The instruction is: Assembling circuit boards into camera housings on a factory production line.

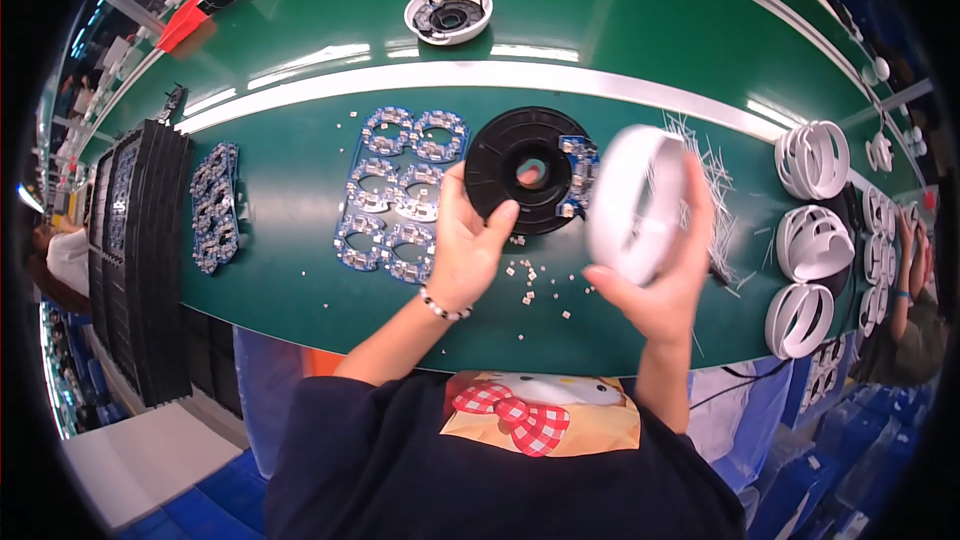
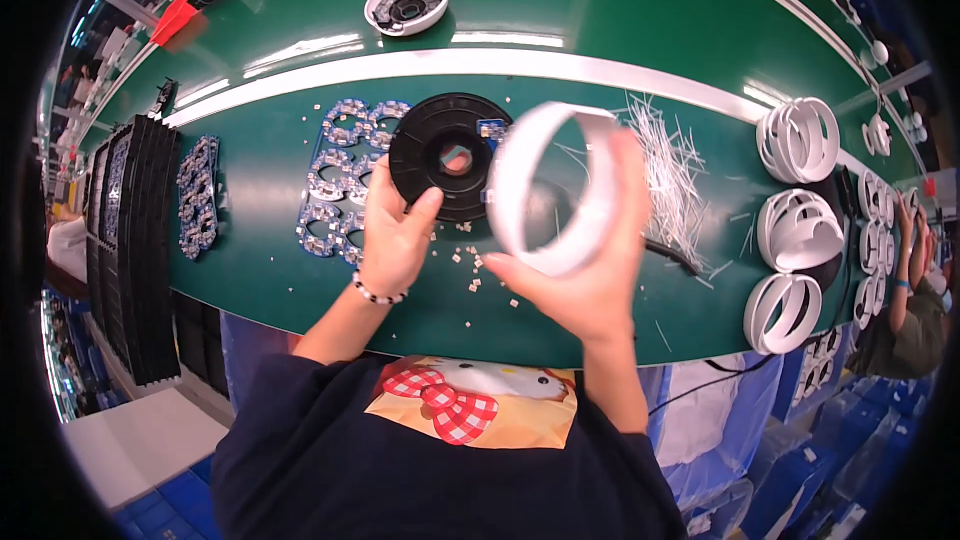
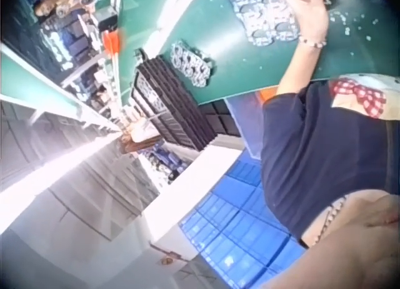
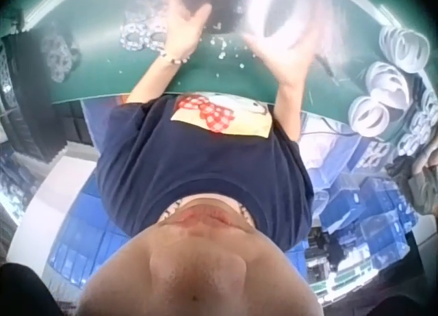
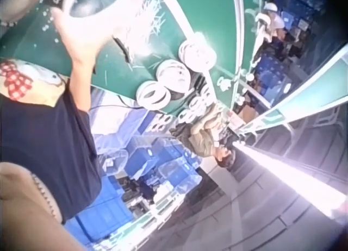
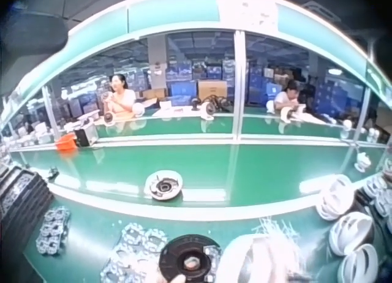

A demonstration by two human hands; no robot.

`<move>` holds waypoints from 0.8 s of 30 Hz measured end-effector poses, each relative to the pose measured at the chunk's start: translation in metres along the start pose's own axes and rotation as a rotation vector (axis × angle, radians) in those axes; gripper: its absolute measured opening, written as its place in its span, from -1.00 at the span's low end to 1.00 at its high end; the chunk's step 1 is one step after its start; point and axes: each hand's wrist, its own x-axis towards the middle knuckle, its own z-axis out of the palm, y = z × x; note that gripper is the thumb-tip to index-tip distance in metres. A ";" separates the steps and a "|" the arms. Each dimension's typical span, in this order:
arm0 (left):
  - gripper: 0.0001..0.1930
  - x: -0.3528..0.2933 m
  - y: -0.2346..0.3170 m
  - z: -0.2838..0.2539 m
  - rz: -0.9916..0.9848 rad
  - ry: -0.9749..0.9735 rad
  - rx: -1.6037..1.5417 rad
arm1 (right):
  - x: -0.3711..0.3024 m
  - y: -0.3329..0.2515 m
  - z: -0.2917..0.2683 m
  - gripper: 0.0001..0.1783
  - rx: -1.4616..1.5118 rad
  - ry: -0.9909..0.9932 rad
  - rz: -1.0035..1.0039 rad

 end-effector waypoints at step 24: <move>-0.49 0.006 0.007 -0.012 -0.585 -0.263 -1.000 | 0.002 -0.023 0.034 0.23 -0.332 -0.252 -0.219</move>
